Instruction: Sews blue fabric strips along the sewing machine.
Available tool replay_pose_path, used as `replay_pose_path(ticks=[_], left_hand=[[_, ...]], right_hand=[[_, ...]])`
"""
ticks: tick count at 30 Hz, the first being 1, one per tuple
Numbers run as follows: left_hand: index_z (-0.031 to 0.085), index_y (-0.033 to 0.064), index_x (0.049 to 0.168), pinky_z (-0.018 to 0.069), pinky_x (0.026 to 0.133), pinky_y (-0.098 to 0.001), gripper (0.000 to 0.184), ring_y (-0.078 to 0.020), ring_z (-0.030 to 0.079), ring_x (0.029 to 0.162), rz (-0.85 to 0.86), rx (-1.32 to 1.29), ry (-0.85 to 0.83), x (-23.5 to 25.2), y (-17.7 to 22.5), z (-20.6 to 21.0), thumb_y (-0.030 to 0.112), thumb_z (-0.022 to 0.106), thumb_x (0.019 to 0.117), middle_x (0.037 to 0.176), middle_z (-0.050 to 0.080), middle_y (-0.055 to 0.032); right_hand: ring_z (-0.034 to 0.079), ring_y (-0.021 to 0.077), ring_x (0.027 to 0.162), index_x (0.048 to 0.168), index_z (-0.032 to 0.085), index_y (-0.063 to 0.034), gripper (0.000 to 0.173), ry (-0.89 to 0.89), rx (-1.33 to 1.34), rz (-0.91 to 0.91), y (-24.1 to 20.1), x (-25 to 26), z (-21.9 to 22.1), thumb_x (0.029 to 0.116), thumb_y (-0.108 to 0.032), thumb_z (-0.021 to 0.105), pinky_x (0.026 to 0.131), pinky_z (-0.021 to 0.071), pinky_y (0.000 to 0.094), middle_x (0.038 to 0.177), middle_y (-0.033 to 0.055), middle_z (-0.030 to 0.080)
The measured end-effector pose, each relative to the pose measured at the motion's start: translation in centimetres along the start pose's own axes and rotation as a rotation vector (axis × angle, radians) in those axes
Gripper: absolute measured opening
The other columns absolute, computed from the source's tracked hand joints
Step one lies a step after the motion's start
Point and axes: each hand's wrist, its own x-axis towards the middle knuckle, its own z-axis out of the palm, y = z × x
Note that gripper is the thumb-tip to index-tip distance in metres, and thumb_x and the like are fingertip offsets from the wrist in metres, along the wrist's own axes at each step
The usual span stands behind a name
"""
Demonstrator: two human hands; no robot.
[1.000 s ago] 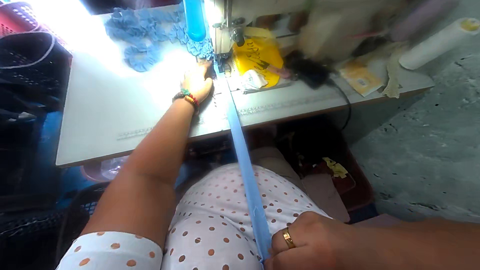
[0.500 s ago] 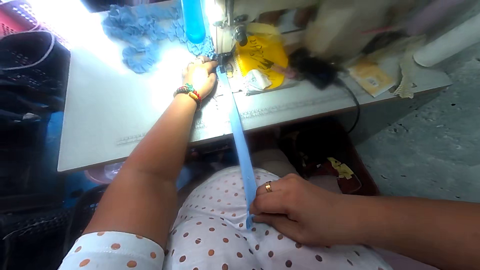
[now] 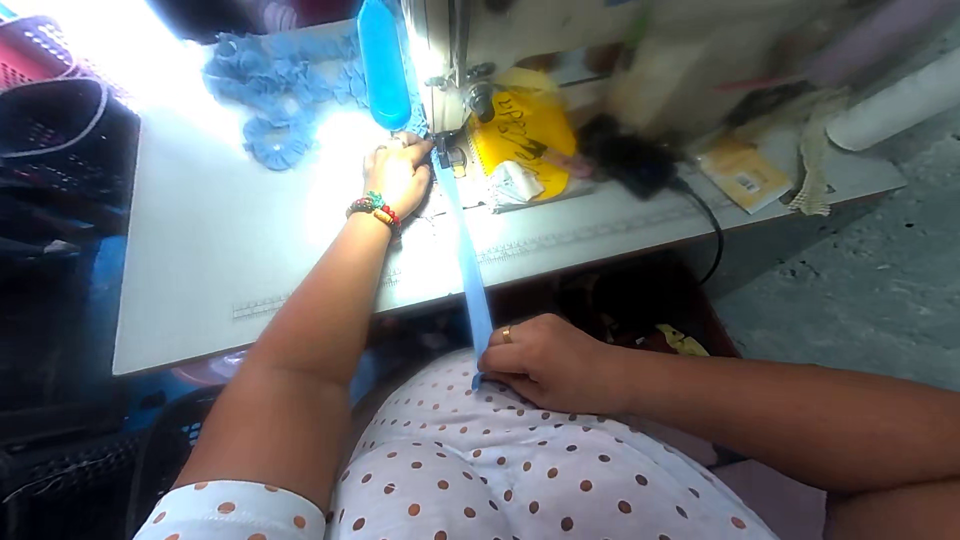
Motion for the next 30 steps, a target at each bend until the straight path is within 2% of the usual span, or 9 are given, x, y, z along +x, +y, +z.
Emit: replay_pose_path(ticks=[4, 12, 14, 15, 17, 18, 25, 28, 30], left_hand=[[0.065, 0.0159, 0.138, 0.0307, 0.108, -0.0635, 0.045, -0.0313, 0.048, 0.138, 0.001, -0.006, 0.002, 0.0, 0.0, 0.0, 0.02, 0.043, 0.0994, 0.145, 0.058, -0.0082], [0.063, 0.0157, 0.141, 0.0305, 0.109, -0.0631, 0.047, -0.0333, 0.048, 0.138, -0.01, 0.042, -0.002, 0.2, 0.0, 0.3, 0.023, 0.043, 0.0994, 0.146, 0.057, -0.0105], [0.063, 0.0149, 0.14, 0.0303, 0.11, -0.0624, 0.045, -0.0329, 0.049, 0.138, -0.007, 0.043, 0.008, 0.2, 0.0, 0.3, 0.022, 0.043, 0.0999, 0.146, 0.057, -0.0112], [0.063, 0.0148, 0.141, 0.0299, 0.111, -0.062, 0.046, -0.0326, 0.049, 0.138, -0.01, 0.047, 0.01, 0.1, 0.0, 0.4, 0.022, 0.043, 0.1002, 0.146, 0.057, -0.0112], [0.062, 0.015, 0.142, 0.0293, 0.112, -0.0616, 0.046, -0.0328, 0.047, 0.14, -0.02, 0.052, 0.002, 0.1, 0.1, 0.3, 0.022, 0.043, 0.1007, 0.148, 0.056, -0.0117], [0.061, 0.0153, 0.142, 0.0291, 0.113, -0.0614, 0.046, -0.033, 0.047, 0.14, -0.027, 0.052, -0.006, 0.1, 0.2, 0.2, 0.023, 0.043, 0.101, 0.149, 0.055, -0.0119], [0.061, 0.0169, 0.143, 0.0291, 0.113, -0.0611, 0.047, -0.0317, 0.049, 0.139, -0.047, 0.057, -0.016, 0.2, 0.1, 0.3, 0.025, 0.043, 0.1008, 0.148, 0.056, -0.0109], [0.06, 0.0178, 0.144, 0.0283, 0.114, -0.0608, 0.047, -0.0321, 0.047, 0.141, -0.058, 0.049, -0.021, 0.2, 0.1, 0.2, 0.025, 0.042, 0.1011, 0.15, 0.054, -0.0099], [0.06, 0.0179, 0.145, 0.0279, 0.114, -0.0603, 0.048, -0.0322, 0.045, 0.142, -0.06, 0.055, -0.024, 0.2, 0.1, 0.2, 0.026, 0.042, 0.1012, 0.151, 0.054, -0.01]], right_hand=[[0.068, 0.0222, 0.071, 0.094, 0.071, -0.0065, 0.019, 0.043, -0.088, -0.034, 1.6, 0.6, 0.4, 0.0996, -0.01, 0.054, 0.058, 0.0536, 0.0362, 0.083, 0.0096, 0.069], [0.073, 0.0216, 0.077, 0.095, 0.074, -0.0078, 0.019, 0.166, -0.241, -0.041, 4.5, 2.2, 0.2, 0.0975, -0.007, 0.055, 0.06, 0.0576, 0.0355, 0.092, 0.0097, 0.075], [0.074, 0.0225, 0.085, 0.094, 0.076, -0.0077, 0.02, 0.201, -0.271, -0.047, 5.2, 2.7, 0.1, 0.0967, -0.007, 0.057, 0.066, 0.0598, 0.0359, 0.094, 0.0102, 0.076], [0.075, 0.0231, 0.09, 0.094, 0.076, -0.0073, 0.019, 0.215, -0.285, -0.052, 5.6, 2.9, 0.1, 0.0964, -0.006, 0.057, 0.072, 0.0608, 0.0367, 0.096, 0.0106, 0.076], [0.075, 0.0252, 0.102, 0.093, 0.076, -0.0061, 0.018, 0.24, -0.308, -0.068, 6.5, 3.5, 0.0, 0.0948, -0.004, 0.059, 0.09, 0.0612, 0.0405, 0.099, 0.0118, 0.078], [0.075, 0.026, 0.103, 0.092, 0.076, -0.0052, 0.017, 0.253, -0.315, -0.074, 6.9, 3.8, -0.1, 0.0933, -0.002, 0.06, 0.095, 0.0602, 0.0422, 0.099, 0.0126, 0.077], [0.073, 0.0295, 0.112, 0.092, 0.076, -0.0038, 0.017, 0.342, -0.356, 0.003, 9.6, 5.9, -0.2, 0.091, -0.001, 0.059, 0.102, 0.0566, 0.0458, 0.109, 0.0146, 0.077], [0.07, 0.0316, 0.118, 0.095, 0.076, -0.0013, 0.019, 0.366, -0.346, 0.046, 10.5, 6.9, -0.2, 0.0939, -0.004, 0.057, 0.11, 0.05, 0.051, 0.113, 0.0161, 0.076], [0.067, 0.0336, 0.124, 0.098, 0.076, -0.001, 0.022, 0.356, -0.396, 0.077, 10.8, 7.5, -0.1, 0.098, -0.01, 0.055, 0.116, 0.042, 0.056, 0.117, 0.0161, 0.075]])
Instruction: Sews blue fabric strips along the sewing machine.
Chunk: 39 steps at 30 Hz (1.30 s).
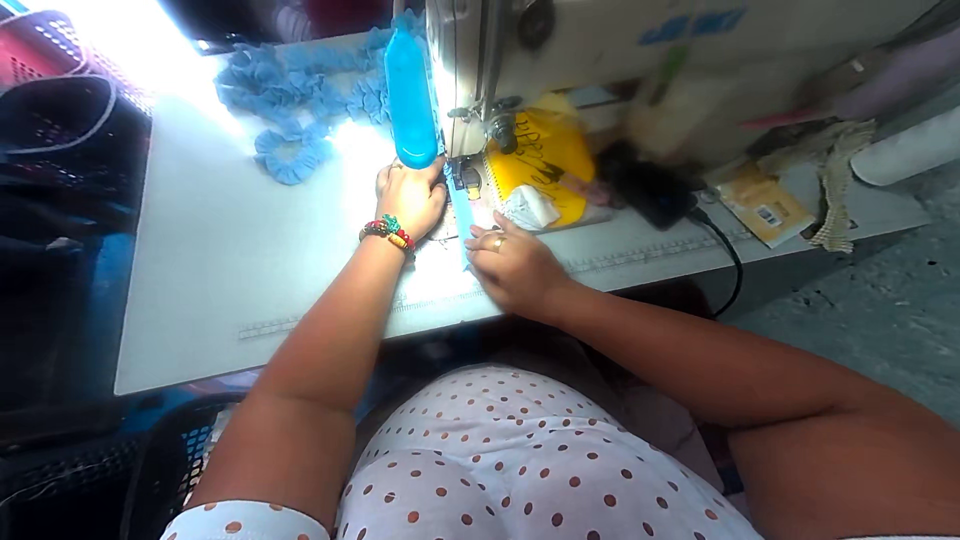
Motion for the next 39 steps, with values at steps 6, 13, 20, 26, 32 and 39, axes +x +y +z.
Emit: replay_pose_path(ticks=[6, 13, 20, 26, 32, 39], left_hand=[[0.06, 0.0172, 0.145, 0.0262, 0.115, -0.06, 0.048, -0.0311, 0.045, 0.142, 0.009, 0.001, 0.002, 0.0, 0.0, 0.0, 0.026, 0.042, 0.1013, 0.15, 0.054, -0.0101], [0.059, 0.0191, 0.146, 0.0269, 0.115, -0.0602, 0.048, -0.031, 0.043, 0.144, -0.004, 0.013, -0.006, 0.0, 0.1, -0.1, 0.027, 0.043, 0.1014, 0.151, 0.053, -0.0087], [0.06, 0.0192, 0.145, 0.0284, 0.114, -0.0586, 0.047, -0.0306, 0.045, 0.141, -0.001, -0.008, 0.01, 0.1, -0.3, 0.1, 0.026, 0.045, 0.1009, 0.149, 0.055, -0.0081], [0.039, 0.0007, 0.156, 0.0351, 0.119, -0.046, 0.06, -0.0336, 0.045, 0.143, 0.065, -0.346, 0.061, -2.7, -0.9, -2.6, 0.015, 0.056, 0.1007, 0.155, 0.045, -0.0231], [0.071, 0.0039, 0.099, 0.0613, 0.07, -0.0279, 0.014, -0.0108, 0.071, 0.073, -0.146, -0.729, -0.346, -23.7, -6.5, -10.0, 0.01, 0.059, 0.0984, 0.087, 0.074, -0.0036], [0.06, -0.0001, 0.134, 0.0443, 0.109, -0.0574, 0.049, -0.0376, 0.056, 0.129, -0.684, -0.584, -0.078, -36.4, -12.6, 3.6, 0.016, 0.077, 0.0905, 0.138, 0.058, -0.0239]], right_hand=[[0.037, 0.0394, 0.15, 0.124, 0.073, -0.0037, 0.047, -0.098, -0.167, 0.121, 0.7, 1.5, 0.3, 0.1038, -0.039, 0.048, 0.123, 0.0164, 0.0665, 0.141, 0.015, 0.064], [0.01, 0.0341, 0.16, 0.149, 0.055, -0.0104, 0.071, -0.266, -0.211, 0.355, 0.8, 3.6, -0.3, 0.1017, -0.062, 0.041, 0.123, 0.0003, 0.0687, 0.167, 0.0127, 0.034], [0.007, 0.0334, 0.16, 0.153, 0.05, -0.0143, 0.075, -0.263, -0.213, 0.413, 0.9, 3.9, 0.4, 0.1003, -0.066, 0.039, 0.123, -0.0022, 0.0684, 0.168, 0.0103, 0.032], [0.035, 0.0406, 0.15, 0.135, 0.068, -0.0137, 0.045, -0.053, -0.151, 0.279, 1.4, 2.9, 0.2, 0.1009, -0.04, 0.055, 0.123, 0.0177, 0.0649, 0.147, 0.0146, 0.058], [0.045, 0.0434, 0.141, 0.127, 0.071, -0.0116, 0.037, 0.007, -0.11, 0.161, 1.1, 2.5, -0.2, 0.1016, -0.033, 0.055, 0.118, 0.0307, 0.0608, 0.137, 0.0184, 0.063], [0.049, 0.0453, 0.136, 0.121, 0.071, -0.0059, 0.028, -0.035, -0.078, -0.039, 0.5, 2.3, 0.1, 0.1025, -0.021, 0.056, 0.113, 0.0352, 0.0616, 0.132, 0.02, 0.066]])
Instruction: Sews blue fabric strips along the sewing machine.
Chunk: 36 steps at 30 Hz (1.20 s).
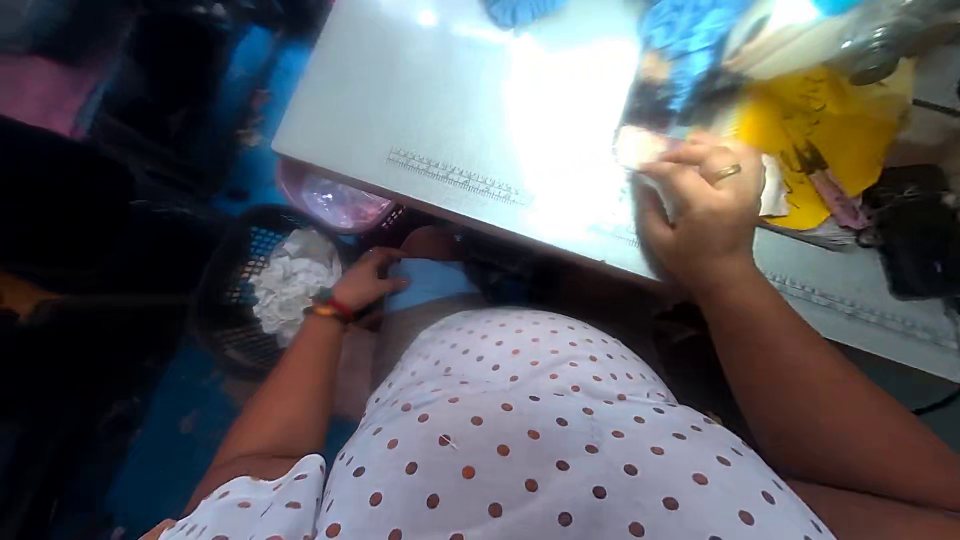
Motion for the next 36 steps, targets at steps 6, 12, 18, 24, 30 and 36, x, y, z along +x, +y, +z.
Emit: replay_pose_path(ticks=[6, 12, 18, 24, 30, 36], left_hand=[[0.064, -0.0051, 0.106, 0.0492, 0.091, -0.0585, 0.026, -0.0357, 0.064, 0.099, 0.085, 0.047, -0.052, 1.3, 0.0, -1.2, 0.016, 0.073, 0.0943, 0.102, 0.066, -0.0231], [0.071, -0.0036, 0.097, 0.0513, 0.086, -0.0567, 0.019, -0.0327, 0.067, 0.09, 0.2, 0.171, -0.119, 1.3, 2.0, -3.2, 0.016, 0.072, 0.0957, 0.092, 0.07, -0.0195], [0.073, -0.0012, 0.097, 0.0495, 0.087, -0.0648, 0.036, -0.0398, 0.069, 0.096, 0.197, 0.478, -0.117, 0.4, 3.8, -3.3, 0.028, 0.056, 0.1064, 0.095, 0.072, -0.0211], [0.074, 0.0022, 0.101, 0.0548, 0.064, -0.061, 0.011, -0.0447, 0.071, 0.075, 0.544, 0.742, 0.235, -1.6, 4.2, -1.6, 0.003, 0.064, 0.0963, 0.079, 0.07, -0.022], [0.067, -0.0008, 0.089, 0.046, 0.095, -0.0511, 0.028, -0.0291, 0.06, 0.106, 0.476, 0.101, 0.172, -0.8, 2.6, -1.4, 0.022, 0.053, 0.0985, 0.104, 0.064, -0.0162], [0.065, -0.0026, 0.081, 0.0495, 0.067, -0.0547, 0.036, -0.0302, 0.063, 0.07, 0.436, 0.299, -0.003, -1.3, 6.1, -4.2, 0.023, 0.057, 0.104, 0.07, 0.061, -0.0148]], right_hand=[[0.052, 0.0445, 0.134, 0.118, 0.073, -0.0052, 0.026, 0.051, -0.025, -0.014, -0.2, -0.5, -0.2, 0.1011, -0.017, 0.056, 0.111, 0.0376, 0.0601, 0.129, 0.0195, 0.067], [0.054, 0.0468, 0.131, 0.115, 0.073, -0.0041, 0.025, 0.025, -0.029, -0.079, -1.6, -1.0, 0.0, 0.0993, -0.014, 0.057, 0.107, 0.0418, 0.0607, 0.126, 0.0207, 0.068], [0.057, 0.0449, 0.127, 0.112, 0.074, -0.0052, 0.024, 0.055, -0.056, -0.055, -1.7, -0.9, 0.2, 0.0999, -0.015, 0.056, 0.107, 0.043, 0.0581, 0.122, 0.0193, 0.071], [0.054, 0.0438, 0.131, 0.113, 0.074, -0.0052, 0.023, 0.067, -0.007, -0.077, -2.9, -1.1, -0.2, 0.0988, -0.015, 0.059, 0.108, 0.0416, 0.0583, 0.126, 0.0186, 0.068], [0.056, 0.0321, 0.127, 0.114, 0.074, -0.0028, 0.023, 0.153, 0.323, -0.033, -7.1, 0.3, -2.5, 0.0997, -0.014, 0.059, 0.109, 0.0425, 0.0466, 0.126, 0.0169, 0.067], [0.067, 0.0217, 0.102, 0.108, 0.075, -0.002, 0.02, 0.034, 0.58, -0.08, -10.8, 1.0, -1.7, 0.0969, -0.011, 0.061, 0.091, 0.0533, 0.0381, 0.106, 0.0119, 0.073]])
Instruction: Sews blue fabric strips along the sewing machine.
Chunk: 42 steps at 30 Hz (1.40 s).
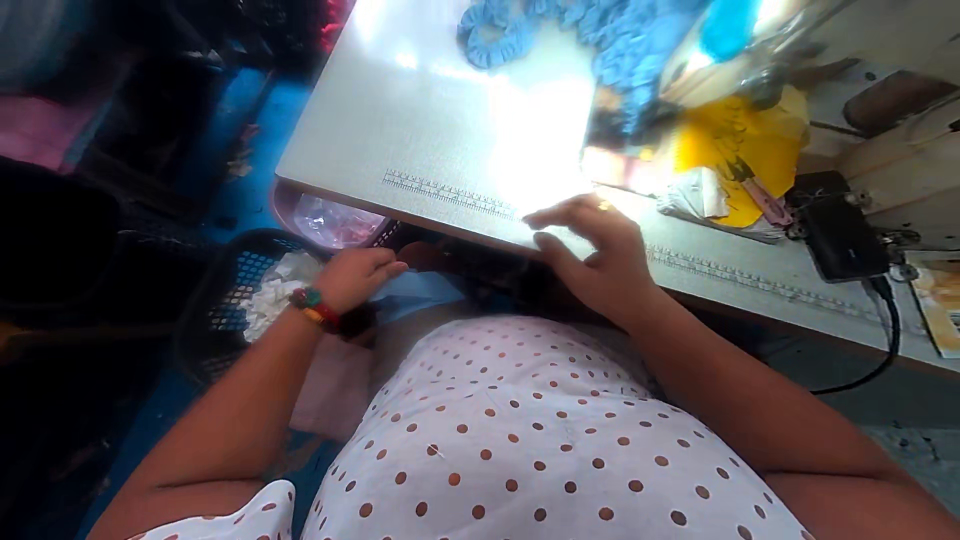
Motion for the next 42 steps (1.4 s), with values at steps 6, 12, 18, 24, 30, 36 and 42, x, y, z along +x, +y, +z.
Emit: replay_pose_path(ticks=[6, 12, 18, 24, 30, 36, 42], left_hand=[[0.07, 0.0075, 0.097, 0.0516, 0.068, -0.0182, 0.011, 0.0002, 0.061, 0.074, 0.17, -0.389, -0.151, 1.1, 7.8, -2.0, 0.018, 0.069, 0.094, 0.084, 0.067, 0.0042], [0.066, 0.0093, 0.091, 0.0502, 0.063, -0.0174, 0.008, 0.0001, 0.06, 0.069, 0.142, -0.417, -0.212, 1.5, 6.1, -4.9, 0.017, 0.069, 0.0914, 0.078, 0.063, 0.0053], [0.07, 0.0154, 0.086, 0.0547, 0.057, -0.0173, 0.005, 0.0007, 0.064, 0.063, -0.162, -0.472, -0.098, -3.7, 1.4, -9.4, 0.012, 0.068, 0.0831, 0.073, 0.07, 0.0075], [0.073, 0.0216, 0.085, 0.0544, 0.054, -0.0153, 0.012, 0.0019, 0.064, 0.06, -0.18, -0.483, -0.039, -6.6, -1.3, -12.9, 0.014, 0.065, 0.09, 0.073, 0.07, 0.009], [0.076, 0.0185, 0.095, 0.0534, 0.069, -0.0155, 0.019, 0.005, 0.063, 0.078, 0.39, -0.009, -0.232, 0.2, 11.0, -10.2, 0.032, 0.063, 0.0958, 0.085, 0.07, 0.0108], [0.073, 0.0138, 0.094, 0.0489, 0.059, -0.0112, 0.013, 0.0061, 0.06, 0.068, 0.514, -0.138, -0.425, 5.7, 16.2, -8.2, 0.024, 0.066, 0.0963, 0.078, 0.068, 0.0097], [0.072, 0.012, 0.094, 0.0522, 0.057, -0.014, 0.006, 0.0007, 0.064, 0.064, 0.147, -0.325, -0.376, 3.7, 10.4, -10.9, 0.009, 0.066, 0.094, 0.075, 0.071, 0.0053]], right_hand=[[0.064, 0.0206, 0.12, 0.142, 0.057, -0.0039, 0.057, -0.429, 0.256, 0.082, -1.9, 0.8, 3.7, 0.0906, -0.019, 0.075, 0.104, 0.0519, 0.0411, 0.13, 0.0113, 0.067], [0.064, 0.0075, 0.075, 0.103, 0.071, -0.0011, 0.013, -0.34, 0.44, 0.22, -1.9, 0.8, 3.4, 0.1011, -0.009, 0.06, 0.069, 0.0552, 0.0238, 0.088, 0.0056, 0.068], [0.061, -0.0021, 0.08, 0.105, 0.068, -0.0006, 0.016, -0.021, 0.242, 0.186, -0.9, -1.7, -4.4, 0.1023, -0.011, 0.056, 0.072, 0.0543, 0.0166, 0.092, -0.0007, 0.067], [0.068, 0.0301, 0.08, 0.104, 0.07, 0.0033, 0.026, -0.147, -0.358, 0.537, 0.1, -10.3, -10.0, 0.1018, -0.019, 0.057, 0.073, 0.0558, 0.0525, 0.089, 0.0189, 0.069], [0.058, 0.0218, 0.133, 0.142, 0.059, -0.0048, 0.057, -0.364, -0.058, 0.204, -4.3, -6.1, -4.9, 0.0976, -0.04, 0.064, 0.111, 0.0478, 0.044, 0.14, 0.0101, 0.064], [0.062, 0.0058, 0.07, 0.142, 0.05, -0.0038, 0.044, -0.196, 0.619, 0.209, -5.4, -1.5, -1.8, 0.0988, -0.005, 0.06, 0.064, 0.0562, 0.0227, 0.084, 0.0032, 0.065], [0.065, 0.003, 0.074, 0.123, 0.062, -0.0116, 0.024, -0.036, 0.273, 0.478, -0.3, -8.6, -7.1, 0.0998, -0.015, 0.057, 0.067, 0.0579, 0.0233, 0.09, -0.0022, 0.068]])
